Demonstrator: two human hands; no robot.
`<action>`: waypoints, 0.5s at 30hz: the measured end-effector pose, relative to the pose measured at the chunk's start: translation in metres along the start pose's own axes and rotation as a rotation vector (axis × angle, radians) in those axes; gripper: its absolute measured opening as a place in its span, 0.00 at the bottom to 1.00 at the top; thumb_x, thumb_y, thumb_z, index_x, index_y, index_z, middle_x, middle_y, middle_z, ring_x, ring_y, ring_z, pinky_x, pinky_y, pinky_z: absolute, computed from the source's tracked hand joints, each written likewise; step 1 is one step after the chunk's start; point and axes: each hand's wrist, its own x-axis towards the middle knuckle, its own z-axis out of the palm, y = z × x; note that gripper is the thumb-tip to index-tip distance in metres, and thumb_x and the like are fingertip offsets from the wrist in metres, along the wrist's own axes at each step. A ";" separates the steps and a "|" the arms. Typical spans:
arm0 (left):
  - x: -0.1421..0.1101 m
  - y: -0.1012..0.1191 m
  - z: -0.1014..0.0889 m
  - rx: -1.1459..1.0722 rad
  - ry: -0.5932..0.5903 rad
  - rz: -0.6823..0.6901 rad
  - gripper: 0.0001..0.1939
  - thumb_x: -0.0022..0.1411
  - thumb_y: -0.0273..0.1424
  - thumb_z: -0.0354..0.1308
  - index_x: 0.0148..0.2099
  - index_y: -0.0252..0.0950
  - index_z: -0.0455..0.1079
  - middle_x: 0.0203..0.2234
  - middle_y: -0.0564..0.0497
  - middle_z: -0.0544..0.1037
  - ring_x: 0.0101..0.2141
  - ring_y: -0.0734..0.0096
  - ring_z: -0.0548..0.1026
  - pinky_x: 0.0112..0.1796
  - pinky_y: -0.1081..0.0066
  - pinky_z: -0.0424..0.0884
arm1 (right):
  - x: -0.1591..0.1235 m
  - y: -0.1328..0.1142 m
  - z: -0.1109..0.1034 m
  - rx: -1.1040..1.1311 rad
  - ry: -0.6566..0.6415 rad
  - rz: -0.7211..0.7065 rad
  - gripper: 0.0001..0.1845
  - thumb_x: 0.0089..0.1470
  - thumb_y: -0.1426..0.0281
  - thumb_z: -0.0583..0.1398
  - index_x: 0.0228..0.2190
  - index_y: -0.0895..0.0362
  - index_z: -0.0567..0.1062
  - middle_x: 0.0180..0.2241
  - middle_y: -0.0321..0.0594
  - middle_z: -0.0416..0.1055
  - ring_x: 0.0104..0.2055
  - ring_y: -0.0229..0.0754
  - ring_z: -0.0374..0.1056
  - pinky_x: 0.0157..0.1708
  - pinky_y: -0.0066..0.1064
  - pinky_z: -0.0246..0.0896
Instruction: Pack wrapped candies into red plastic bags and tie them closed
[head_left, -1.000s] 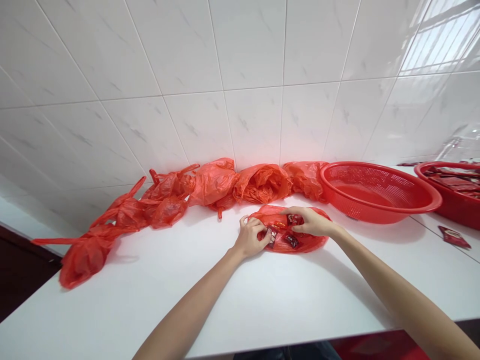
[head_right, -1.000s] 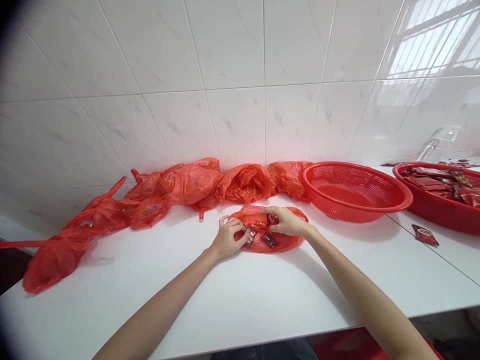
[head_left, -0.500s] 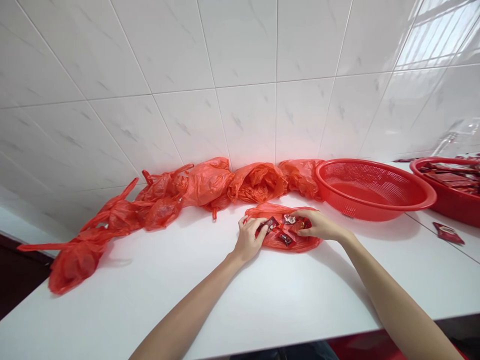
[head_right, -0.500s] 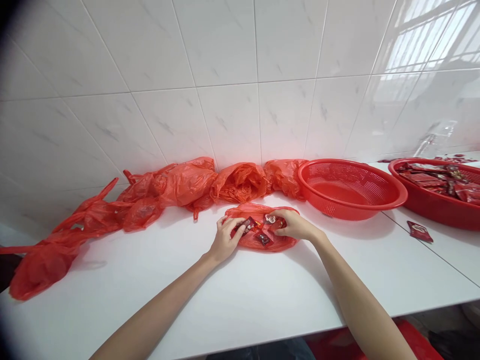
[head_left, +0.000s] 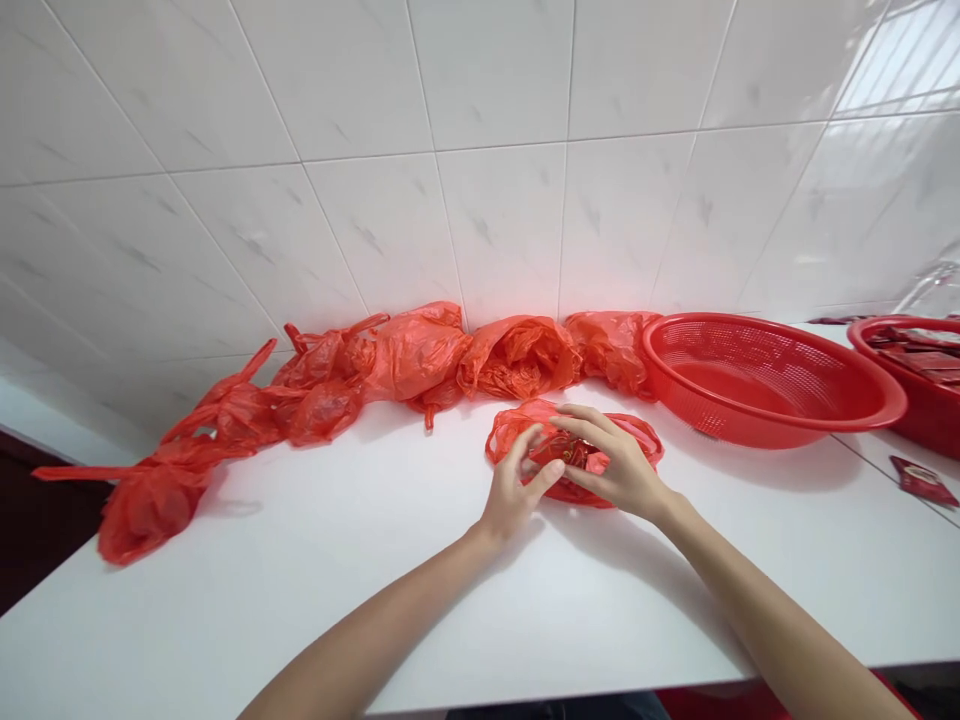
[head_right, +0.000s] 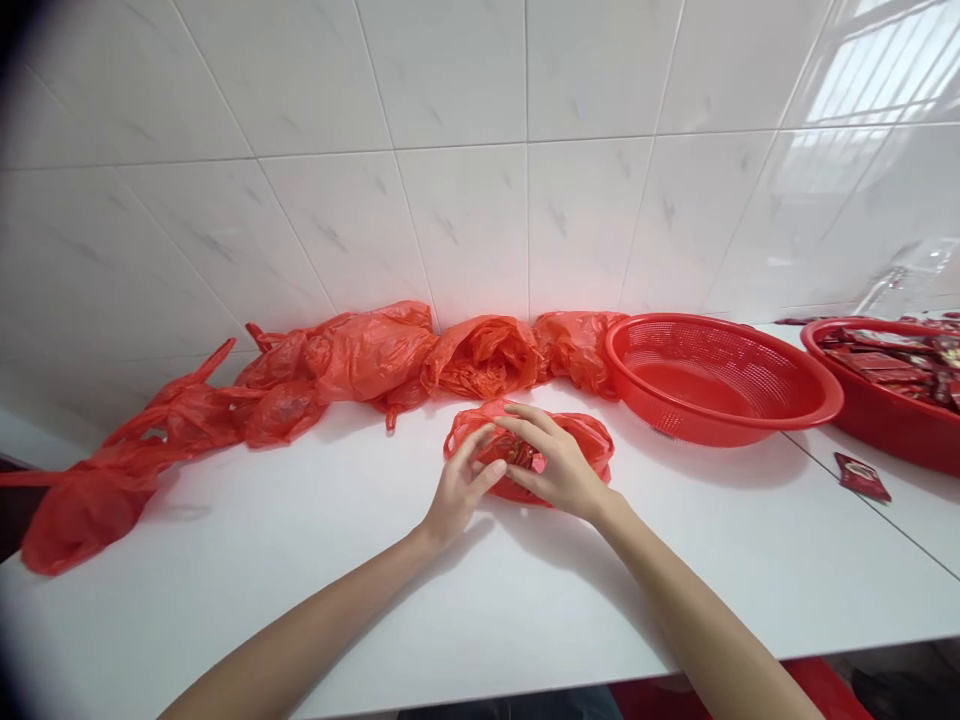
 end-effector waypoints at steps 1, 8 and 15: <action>-0.002 0.003 0.004 -0.105 -0.027 -0.055 0.23 0.62 0.43 0.63 0.56 0.38 0.74 0.51 0.41 0.79 0.50 0.53 0.77 0.48 0.59 0.75 | -0.001 -0.005 0.004 0.006 0.003 -0.023 0.25 0.61 0.69 0.61 0.59 0.48 0.68 0.61 0.48 0.66 0.61 0.51 0.66 0.55 0.43 0.68; -0.002 0.005 0.004 -0.394 0.060 -0.165 0.19 0.59 0.43 0.68 0.48 0.38 0.79 0.45 0.46 0.82 0.46 0.58 0.79 0.49 0.62 0.75 | -0.003 -0.010 0.017 0.176 0.136 0.245 0.25 0.54 0.56 0.68 0.49 0.54 0.71 0.48 0.47 0.75 0.49 0.51 0.73 0.48 0.43 0.72; 0.001 0.002 -0.005 -0.414 0.013 -0.171 0.19 0.57 0.41 0.69 0.47 0.36 0.79 0.42 0.46 0.82 0.46 0.58 0.78 0.49 0.63 0.73 | -0.001 -0.011 0.020 0.397 0.020 0.402 0.18 0.58 0.55 0.63 0.26 0.55 0.70 0.26 0.35 0.71 0.29 0.39 0.66 0.30 0.31 0.62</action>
